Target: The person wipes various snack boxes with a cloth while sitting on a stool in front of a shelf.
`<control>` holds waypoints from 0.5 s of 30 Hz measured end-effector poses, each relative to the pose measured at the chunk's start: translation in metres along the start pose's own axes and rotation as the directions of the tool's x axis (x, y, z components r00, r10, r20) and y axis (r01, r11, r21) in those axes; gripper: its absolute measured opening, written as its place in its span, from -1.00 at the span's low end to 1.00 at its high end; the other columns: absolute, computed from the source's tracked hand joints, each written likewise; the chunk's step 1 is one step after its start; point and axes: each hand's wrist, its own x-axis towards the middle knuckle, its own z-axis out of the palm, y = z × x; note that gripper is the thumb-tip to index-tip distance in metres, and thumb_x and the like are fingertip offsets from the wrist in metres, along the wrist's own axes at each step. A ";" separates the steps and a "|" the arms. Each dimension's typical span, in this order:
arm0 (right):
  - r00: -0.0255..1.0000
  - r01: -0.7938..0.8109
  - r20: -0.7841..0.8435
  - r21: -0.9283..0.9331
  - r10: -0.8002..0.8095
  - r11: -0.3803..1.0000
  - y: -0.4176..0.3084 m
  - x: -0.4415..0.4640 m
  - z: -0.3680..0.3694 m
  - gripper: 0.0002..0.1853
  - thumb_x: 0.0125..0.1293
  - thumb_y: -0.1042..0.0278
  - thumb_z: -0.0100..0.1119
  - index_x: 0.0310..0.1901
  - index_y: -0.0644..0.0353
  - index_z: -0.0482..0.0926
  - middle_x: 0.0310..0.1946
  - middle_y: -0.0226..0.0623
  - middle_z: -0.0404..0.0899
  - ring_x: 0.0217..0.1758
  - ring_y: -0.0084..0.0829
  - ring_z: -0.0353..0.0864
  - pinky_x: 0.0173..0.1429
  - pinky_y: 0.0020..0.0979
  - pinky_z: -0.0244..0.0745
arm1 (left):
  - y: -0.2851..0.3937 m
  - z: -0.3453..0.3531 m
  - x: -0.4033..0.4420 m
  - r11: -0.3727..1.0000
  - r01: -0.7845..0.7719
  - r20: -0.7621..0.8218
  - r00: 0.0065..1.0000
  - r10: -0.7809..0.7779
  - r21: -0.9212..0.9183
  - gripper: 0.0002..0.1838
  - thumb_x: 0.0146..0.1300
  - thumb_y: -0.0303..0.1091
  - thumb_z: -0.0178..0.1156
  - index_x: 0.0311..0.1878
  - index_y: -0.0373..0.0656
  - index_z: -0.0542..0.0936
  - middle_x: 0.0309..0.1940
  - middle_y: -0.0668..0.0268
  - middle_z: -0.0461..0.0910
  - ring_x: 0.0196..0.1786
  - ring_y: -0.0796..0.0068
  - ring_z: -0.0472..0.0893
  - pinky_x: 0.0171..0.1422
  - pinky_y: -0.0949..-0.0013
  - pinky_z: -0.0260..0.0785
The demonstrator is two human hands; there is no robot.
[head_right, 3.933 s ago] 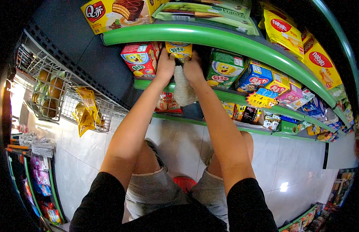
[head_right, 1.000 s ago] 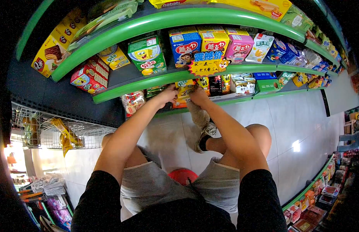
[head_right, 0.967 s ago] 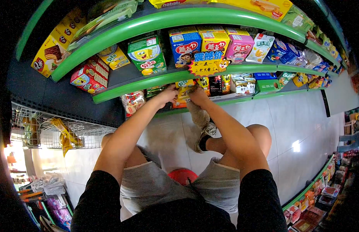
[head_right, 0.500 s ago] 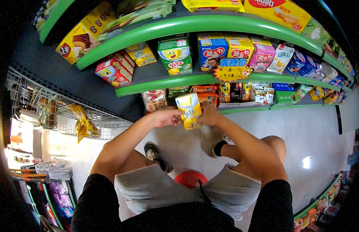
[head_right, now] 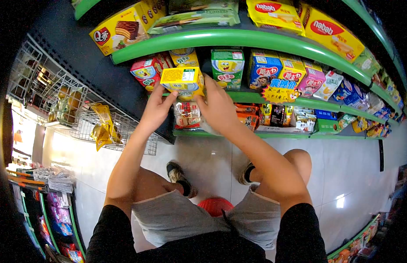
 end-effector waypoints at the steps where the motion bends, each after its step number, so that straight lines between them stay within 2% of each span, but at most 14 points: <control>1: 0.999 -0.002 -0.047 -0.007 0.002 1.000 0.000 0.011 0.007 -0.36 0.30 0.34 0.22 0.35 0.43 0.27 0.20 0.24 0.48 0.18 0.17 0.54 0.20 -0.04 0.48 | 0.000 0.004 0.005 0.985 -0.128 -0.119 0.983 0.142 0.118 -0.71 0.42 -0.41 0.16 0.10 -0.37 0.44 -0.01 0.11 0.43 0.03 0.23 0.49 0.17 0.28 0.36; 2: 0.998 -0.038 -0.049 0.018 0.039 0.999 0.004 0.020 0.017 -0.36 0.31 0.37 0.20 0.36 0.47 0.25 0.18 0.28 0.48 0.19 0.18 0.53 0.22 -0.03 0.47 | 0.001 0.009 0.008 0.983 -0.112 -0.169 0.976 0.135 0.142 -0.74 0.40 -0.43 0.14 0.05 -0.38 0.43 -0.02 0.05 0.38 0.03 0.12 0.45 0.20 0.22 0.32; 3: 0.998 -0.034 -0.045 0.018 0.034 0.999 0.008 0.027 0.025 -0.36 0.31 0.37 0.20 0.36 0.47 0.25 0.18 0.28 0.48 0.19 0.18 0.53 0.22 -0.03 0.47 | -0.009 0.012 0.013 0.948 -0.171 -0.188 0.956 0.226 0.268 -0.74 0.43 -0.41 0.11 0.07 -0.36 0.43 -0.05 0.05 0.40 0.01 0.12 0.45 0.19 0.21 0.33; 5: 0.990 -0.135 -0.022 0.072 0.137 0.988 0.013 0.040 0.038 -0.37 0.32 0.39 0.17 0.35 0.50 0.25 0.16 0.32 0.48 0.17 0.20 0.54 0.22 -0.02 0.46 | -0.023 0.015 0.027 0.987 0.064 -0.195 0.980 -0.034 0.146 -0.71 0.47 -0.38 0.05 0.14 -0.36 0.40 0.00 0.01 0.45 0.08 0.07 0.47 0.24 0.19 0.32; 6: 0.989 -0.135 -0.047 0.074 0.139 0.988 0.011 0.046 0.042 -0.39 0.32 0.41 0.14 0.34 0.52 0.25 0.08 0.31 0.54 0.10 0.22 0.58 0.16 -0.01 0.50 | -0.022 0.016 0.032 0.987 0.069 -0.201 0.979 -0.039 0.145 -0.71 0.47 -0.38 0.05 0.14 -0.36 0.40 0.00 0.01 0.45 0.08 0.07 0.47 0.24 0.19 0.32; 8: 0.984 -0.169 -0.042 0.091 0.173 0.981 0.016 0.058 0.052 -0.40 0.33 0.42 0.13 0.34 0.52 0.25 0.04 0.29 0.56 0.05 0.24 0.59 0.12 0.01 0.52 | -0.021 0.022 0.043 0.998 0.001 -0.256 0.966 -0.019 -0.069 -0.63 0.50 -0.38 -0.01 0.26 -0.36 0.34 0.13 -0.05 0.47 0.20 0.02 0.48 0.31 0.19 0.29; 9: 0.977 -0.203 -0.043 0.109 0.209 0.973 0.017 0.062 0.055 -0.41 0.34 0.42 0.12 0.33 0.52 0.25 0.00 0.27 0.59 0.01 0.25 0.61 0.09 0.02 0.53 | -0.023 0.026 0.048 0.997 0.005 -0.261 0.965 -0.023 -0.071 -0.63 0.50 -0.38 -0.01 0.26 -0.36 0.34 0.13 -0.05 0.47 0.20 0.02 0.48 0.31 0.19 0.29; 11: 0.975 -0.198 -0.078 0.120 0.208 0.973 0.017 0.068 0.061 -0.43 0.34 0.42 0.11 0.33 0.51 0.26 -0.06 0.27 0.61 -0.03 0.25 0.62 0.04 0.03 0.54 | -0.028 0.034 0.058 0.988 -0.011 -0.357 0.933 -0.045 -0.152 -0.63 0.54 -0.31 0.00 0.29 -0.27 0.38 0.22 0.03 0.49 0.26 0.16 0.48 0.34 0.24 0.27; 15: 0.971 -0.193 -0.125 0.114 0.206 0.975 0.029 0.080 0.073 -0.39 0.35 0.41 0.09 0.37 0.50 0.22 -0.07 0.31 0.61 -0.02 0.23 0.62 0.03 0.04 0.53 | -0.048 0.042 0.077 0.991 -0.019 -0.429 0.903 -0.039 -0.129 -0.56 0.49 -0.39 -0.03 0.37 -0.29 0.29 0.21 0.02 0.49 0.28 0.13 0.47 0.38 0.22 0.25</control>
